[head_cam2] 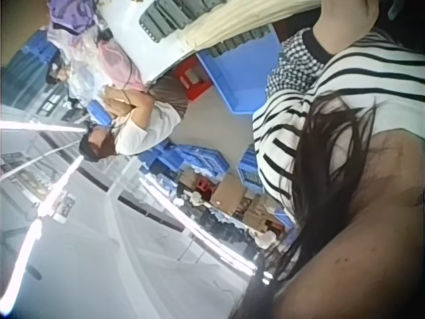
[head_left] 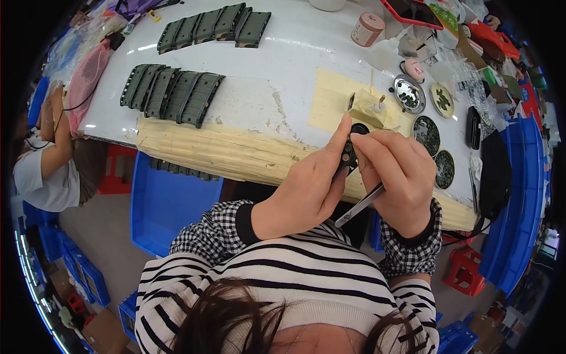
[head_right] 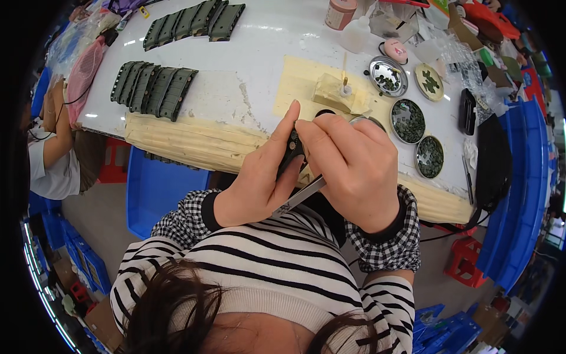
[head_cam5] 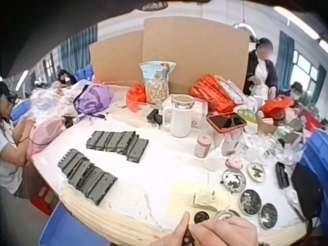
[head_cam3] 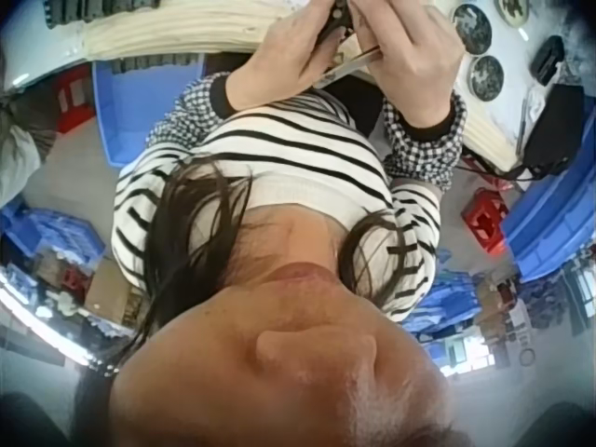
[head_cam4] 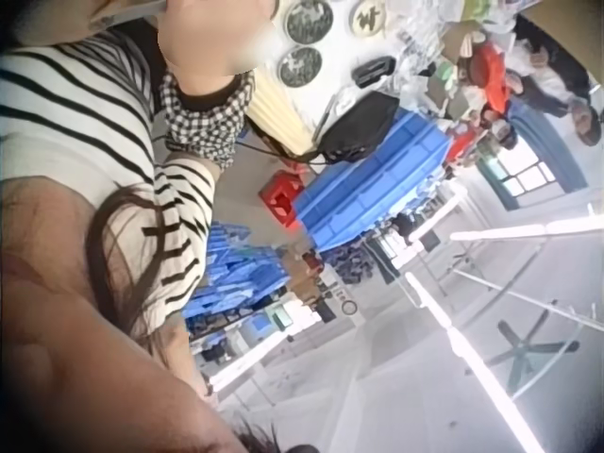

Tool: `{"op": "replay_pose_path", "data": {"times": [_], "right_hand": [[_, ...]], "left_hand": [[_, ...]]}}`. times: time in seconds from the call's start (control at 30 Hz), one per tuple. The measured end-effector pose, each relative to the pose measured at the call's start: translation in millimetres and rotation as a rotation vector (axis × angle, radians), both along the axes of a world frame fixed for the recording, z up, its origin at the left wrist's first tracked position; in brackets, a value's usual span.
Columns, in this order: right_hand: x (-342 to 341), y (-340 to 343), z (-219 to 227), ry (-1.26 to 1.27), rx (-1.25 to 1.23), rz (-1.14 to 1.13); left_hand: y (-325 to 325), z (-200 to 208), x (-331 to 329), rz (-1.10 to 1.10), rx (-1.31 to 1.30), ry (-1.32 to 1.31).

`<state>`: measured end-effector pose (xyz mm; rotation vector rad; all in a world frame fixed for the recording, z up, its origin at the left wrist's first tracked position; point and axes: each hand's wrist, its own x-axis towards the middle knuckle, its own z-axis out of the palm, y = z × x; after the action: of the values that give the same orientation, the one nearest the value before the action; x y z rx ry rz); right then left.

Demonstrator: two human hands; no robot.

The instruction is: Cleaning and organizing small green plastic toy components at a factory workbench using a handheld scraping tool.

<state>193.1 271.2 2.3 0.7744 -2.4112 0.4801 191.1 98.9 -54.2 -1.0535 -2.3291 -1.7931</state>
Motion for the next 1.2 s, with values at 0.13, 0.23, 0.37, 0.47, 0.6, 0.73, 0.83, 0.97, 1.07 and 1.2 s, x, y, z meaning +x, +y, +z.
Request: {"op": "replay_pose_path", "data": {"times": [0.13,0.23,0.37,0.47,0.6,0.73,0.83,0.97,1.07,1.2], "right_hand": [[1.7,-0.1,1.3,-0.043,0.013,0.016],[0.0,0.2,-2.1,-0.024,-0.016,0.038],[4.6,0.0,-8.9,0.016,0.064,0.032],[-1.5,5.1,-10.1,-0.017,-0.029,0.074],[-3.9,2.2,-9.0,-0.037,-0.232,0.059],[-1.7,-0.8,-11.2,-0.058,-0.298,0.019],[-1.1,-0.9,-11.0,-0.083,-0.304,0.032],[-1.3,-0.6,-11.1,-0.094,-0.293,0.053],[0.8,-1.7,-9.7,-0.122,-0.279,0.029],[2.8,-7.0,-10.8,-0.150,-0.323,0.003]], "left_hand": [[2.4,-3.8,-2.0,0.045,0.019,0.080],[1.8,-2.7,-1.6,0.049,0.005,0.079],[0.8,-2.1,-0.1,0.046,-0.034,0.063],[-0.1,-2.1,0.0,0.034,-0.025,0.070],[-0.1,0.8,-1.3,-0.009,0.028,0.027],[0.0,-1.5,-1.7,0.005,0.033,0.064],[-1.2,-1.1,-1.2,0.004,0.024,0.070],[-0.9,-3.7,-0.8,0.011,0.024,0.101],[-1.3,-2.8,-0.9,0.006,0.013,0.106],[0.2,-4.1,-0.4,0.010,0.033,0.098]]}}
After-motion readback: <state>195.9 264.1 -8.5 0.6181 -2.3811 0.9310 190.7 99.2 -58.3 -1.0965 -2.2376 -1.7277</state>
